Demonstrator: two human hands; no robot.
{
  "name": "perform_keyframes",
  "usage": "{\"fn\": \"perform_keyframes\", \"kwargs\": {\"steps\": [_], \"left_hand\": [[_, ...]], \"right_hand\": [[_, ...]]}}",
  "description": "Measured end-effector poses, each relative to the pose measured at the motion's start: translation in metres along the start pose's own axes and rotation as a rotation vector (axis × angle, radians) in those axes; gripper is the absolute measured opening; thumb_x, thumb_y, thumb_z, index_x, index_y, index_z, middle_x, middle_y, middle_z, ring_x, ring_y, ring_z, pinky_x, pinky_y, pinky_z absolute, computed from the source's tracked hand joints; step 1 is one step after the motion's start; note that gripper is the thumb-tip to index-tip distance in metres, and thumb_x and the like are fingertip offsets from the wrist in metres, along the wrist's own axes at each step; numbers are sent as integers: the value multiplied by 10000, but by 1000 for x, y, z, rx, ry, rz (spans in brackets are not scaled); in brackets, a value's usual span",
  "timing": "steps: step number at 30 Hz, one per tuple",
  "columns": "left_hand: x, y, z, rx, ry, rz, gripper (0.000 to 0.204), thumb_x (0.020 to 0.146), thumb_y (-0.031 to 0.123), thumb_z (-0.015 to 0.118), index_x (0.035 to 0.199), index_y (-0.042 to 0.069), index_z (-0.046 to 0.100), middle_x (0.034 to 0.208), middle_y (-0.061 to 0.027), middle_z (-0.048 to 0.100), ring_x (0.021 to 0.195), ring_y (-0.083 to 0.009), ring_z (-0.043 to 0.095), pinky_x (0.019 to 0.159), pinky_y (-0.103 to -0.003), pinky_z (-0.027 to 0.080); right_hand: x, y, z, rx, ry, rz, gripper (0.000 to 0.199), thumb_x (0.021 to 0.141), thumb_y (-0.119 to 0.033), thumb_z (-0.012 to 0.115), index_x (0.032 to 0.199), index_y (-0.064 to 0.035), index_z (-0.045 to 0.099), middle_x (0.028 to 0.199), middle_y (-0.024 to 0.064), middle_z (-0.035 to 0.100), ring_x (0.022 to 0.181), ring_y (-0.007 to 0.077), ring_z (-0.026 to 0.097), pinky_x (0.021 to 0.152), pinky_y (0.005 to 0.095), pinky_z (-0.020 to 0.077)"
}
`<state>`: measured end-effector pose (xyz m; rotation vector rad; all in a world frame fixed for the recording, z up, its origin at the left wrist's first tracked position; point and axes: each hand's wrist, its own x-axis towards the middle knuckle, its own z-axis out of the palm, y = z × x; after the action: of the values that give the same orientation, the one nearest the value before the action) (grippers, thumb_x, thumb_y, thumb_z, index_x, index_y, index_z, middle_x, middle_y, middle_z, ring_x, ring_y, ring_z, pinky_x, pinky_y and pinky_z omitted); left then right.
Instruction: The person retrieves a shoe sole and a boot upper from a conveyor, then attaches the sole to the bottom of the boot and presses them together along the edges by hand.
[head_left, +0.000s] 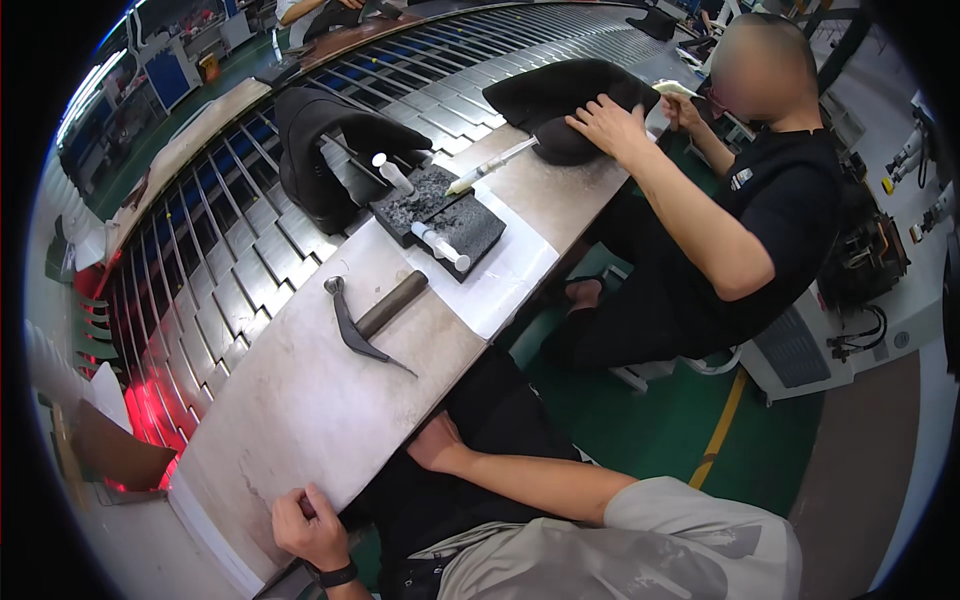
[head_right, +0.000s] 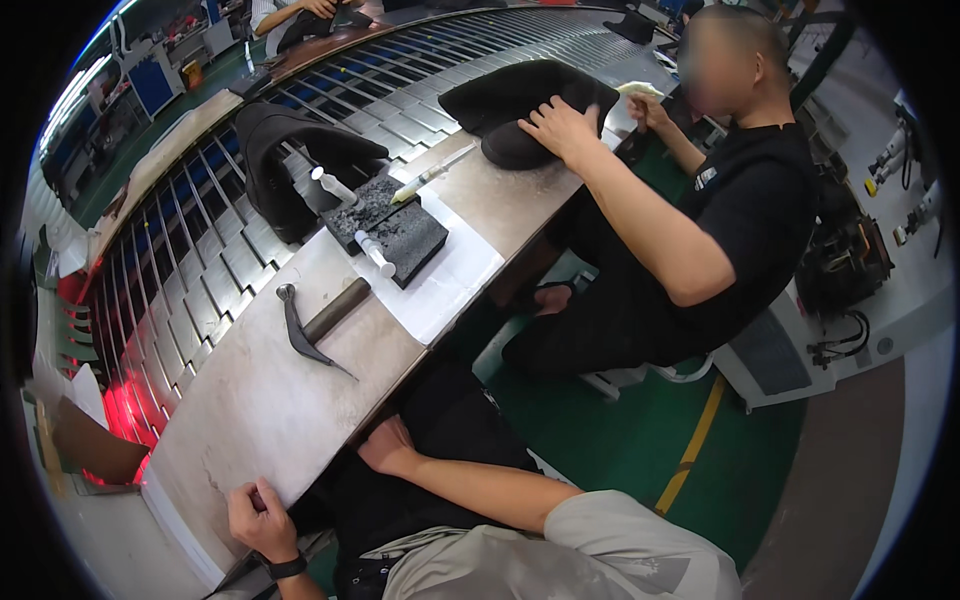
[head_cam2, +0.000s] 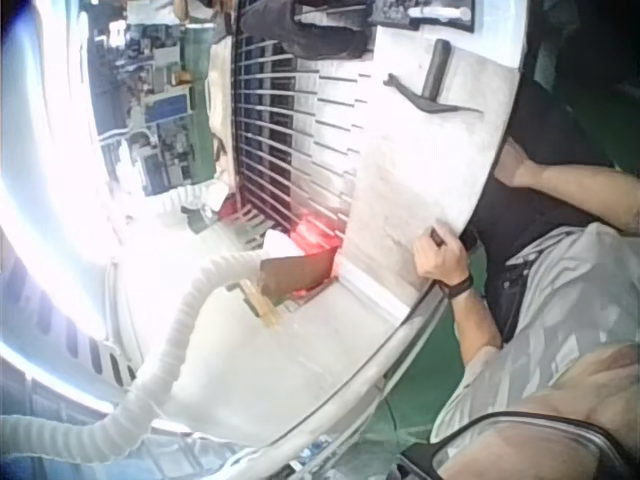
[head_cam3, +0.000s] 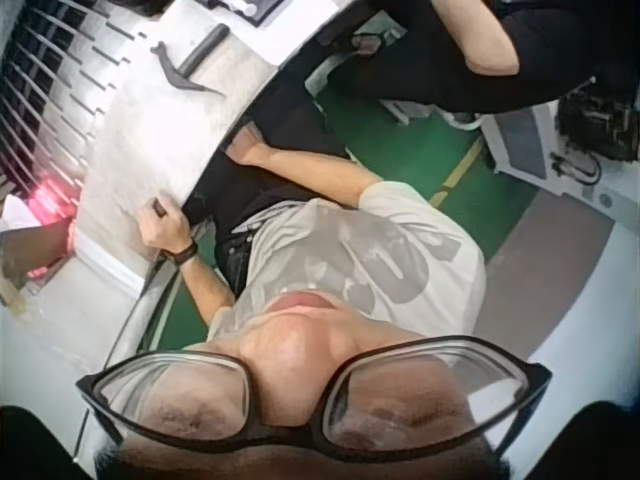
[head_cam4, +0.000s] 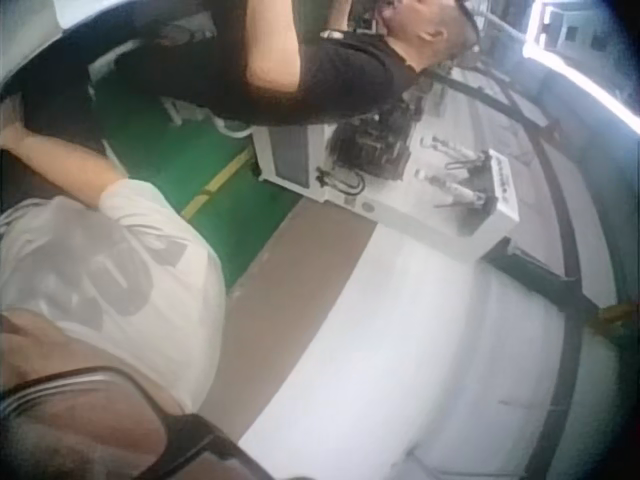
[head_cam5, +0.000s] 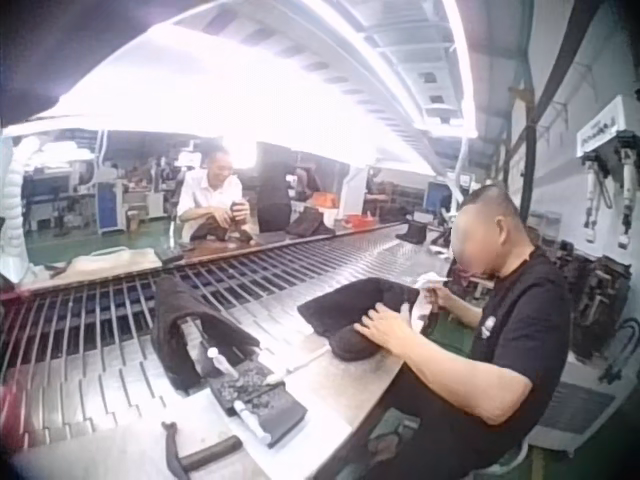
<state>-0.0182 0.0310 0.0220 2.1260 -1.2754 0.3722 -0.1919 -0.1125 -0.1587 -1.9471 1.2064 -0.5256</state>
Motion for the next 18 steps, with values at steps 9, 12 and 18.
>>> {"fn": "perform_keyframes", "kwargs": {"steps": [9,12,18], "left_hand": [[7,3,0,7,20,41,136,906,122,776,830,62,681,711,-115,609,620,-328,589,586,-459,449],[9,-2,-2,19,7,38,154,854,118,805,810,78,664,679,-103,584,604,-330,582,568,-458,445],[17,-2,-5,-16,54,97,172,825,108,839,805,100,668,671,-53,583,592,-286,585,552,-414,438]], "right_hand": [[-3,-1,-12,-77,-104,26,399,893,-360,755,1137,-46,782,1156,237,759,1052,444,719,958,519,585],[-7,4,-7,24,-80,20,574,883,-291,788,1383,-34,674,1488,291,581,1406,497,502,1212,526,398],[20,5,-3,-187,-164,-184,486,904,-257,734,1345,-56,708,1443,249,636,1334,487,570,1151,542,449]]}}
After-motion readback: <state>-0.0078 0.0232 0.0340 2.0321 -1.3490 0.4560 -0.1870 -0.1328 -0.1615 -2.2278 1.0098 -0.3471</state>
